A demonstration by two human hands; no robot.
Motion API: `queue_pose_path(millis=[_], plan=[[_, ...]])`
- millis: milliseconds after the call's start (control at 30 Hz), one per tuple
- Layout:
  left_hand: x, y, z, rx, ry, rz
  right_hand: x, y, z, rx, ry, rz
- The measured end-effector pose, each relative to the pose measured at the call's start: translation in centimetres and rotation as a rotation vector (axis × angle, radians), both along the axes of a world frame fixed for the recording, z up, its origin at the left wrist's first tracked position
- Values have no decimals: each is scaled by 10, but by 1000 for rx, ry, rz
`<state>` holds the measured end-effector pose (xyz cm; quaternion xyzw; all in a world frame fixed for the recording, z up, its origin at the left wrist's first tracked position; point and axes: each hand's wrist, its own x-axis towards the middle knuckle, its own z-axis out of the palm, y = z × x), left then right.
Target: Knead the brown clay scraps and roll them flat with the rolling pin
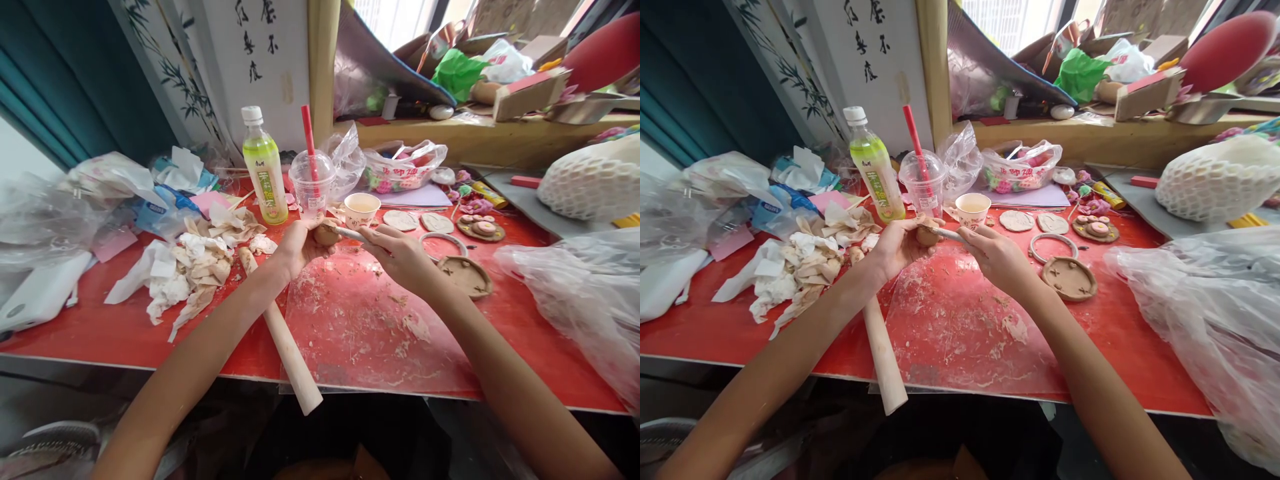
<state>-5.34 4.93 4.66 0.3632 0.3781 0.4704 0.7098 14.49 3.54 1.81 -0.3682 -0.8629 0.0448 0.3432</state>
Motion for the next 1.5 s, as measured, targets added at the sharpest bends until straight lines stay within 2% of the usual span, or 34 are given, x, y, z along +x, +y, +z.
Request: queue_pose_path(millis=[233, 467, 667, 800, 900, 1000, 1133, 1200, 1300, 1367, 1500], plan=[[0, -4, 9, -20, -18, -30, 9, 2, 0, 148, -60, -90], [2, -10, 21, 3, -23, -90, 0, -3, 7, 189, 152, -179], [3, -12, 17, 67, -35, -94, 8, -2, 13, 224, 346, -470], [1, -11, 14, 120, 54, -117, 23, 7, 13, 139, 212, -551], [1, -11, 11, 208, 109, -165, 30, 9, 15, 53, 142, -469], [1, -11, 8, 284, 177, -142, 31, 8, 20, 29, 117, -387], [2, -10, 4, 345, 246, -100, 35, 10, 22, 2, 60, -357], [3, -8, 3, 333, 266, -76, 41, 13, 18, -32, -34, -353], [3, -6, 1, 315, 307, -25, 54, 18, 7, -33, -283, -425], [2, -5, 0, 335, 298, -41, 62, 20, -1, -13, -402, -485], [1, -5, -2, 340, 227, -162, 66, 21, -7, 29, -384, -547]])
